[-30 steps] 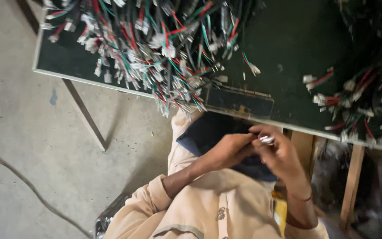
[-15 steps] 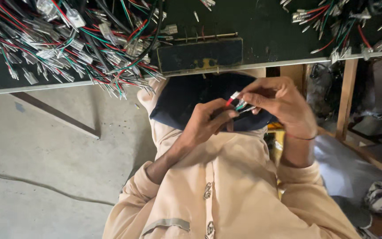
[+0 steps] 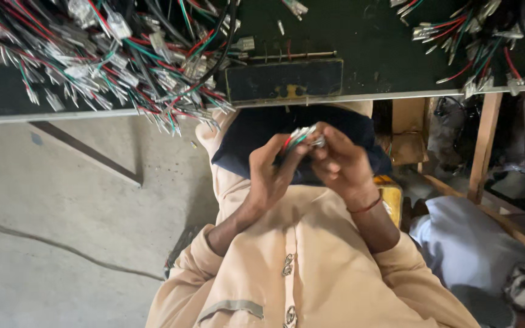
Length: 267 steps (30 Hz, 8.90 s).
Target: The person sits at a workbench covered with wire harnesses and joins wires by hand, twisting exposed wire ends together and fitting them into white connector housings. They place completed connections onto a small jig on the bench and pick up new harnesses to continue the same joining work.
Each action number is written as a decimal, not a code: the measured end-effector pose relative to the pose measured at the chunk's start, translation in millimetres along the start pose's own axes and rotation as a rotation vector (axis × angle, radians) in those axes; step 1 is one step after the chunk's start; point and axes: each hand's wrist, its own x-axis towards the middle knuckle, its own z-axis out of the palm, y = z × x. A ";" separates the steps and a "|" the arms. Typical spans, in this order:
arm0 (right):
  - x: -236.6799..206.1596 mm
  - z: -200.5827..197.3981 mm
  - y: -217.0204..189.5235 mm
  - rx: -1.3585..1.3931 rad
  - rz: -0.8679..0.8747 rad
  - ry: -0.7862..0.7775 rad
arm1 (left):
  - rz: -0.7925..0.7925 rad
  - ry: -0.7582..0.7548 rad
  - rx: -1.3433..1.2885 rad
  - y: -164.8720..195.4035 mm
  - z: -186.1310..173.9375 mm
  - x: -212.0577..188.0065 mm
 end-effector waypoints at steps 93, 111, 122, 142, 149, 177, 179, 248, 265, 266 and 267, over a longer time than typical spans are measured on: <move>39.6 18.9 -21.4 -1.293 -0.276 0.247 | -0.272 0.456 -0.113 -40.5 41.8 54.2; 71.7 18.6 -16.7 -0.727 -0.134 0.130 | -0.160 0.739 0.024 -25.6 28.0 51.7; 56.6 32.4 -1.5 -1.420 -0.522 0.286 | -0.381 0.256 -0.290 -40.8 3.3 45.5; 56.7 30.5 -1.0 -0.760 -0.270 0.252 | -0.411 0.369 -0.191 -33.6 7.0 47.8; 58.9 33.3 5.5 -0.670 -0.286 0.259 | -0.470 0.451 -0.099 -30.3 15.2 50.9; 54.3 33.8 -12.8 -1.038 -0.166 0.241 | -0.451 0.325 -0.231 -37.9 -6.1 20.8; 55.8 30.0 -10.8 -1.006 -0.184 0.251 | -0.451 0.338 -0.275 -38.8 -6.3 19.3; 55.9 21.2 -43.7 -0.947 -0.045 -0.033 | -0.559 -0.016 -0.627 -34.3 -4.5 41.7; 48.6 6.9 -52.1 -1.112 -0.054 0.113 | -0.522 0.062 -0.620 -36.2 14.8 49.6; 48.9 6.6 -50.9 -1.115 -0.065 0.109 | -0.511 0.100 -0.635 -36.1 16.9 48.9; 48.7 6.8 -49.8 -1.119 -0.076 0.104 | -0.506 0.114 -0.639 -36.2 18.4 47.6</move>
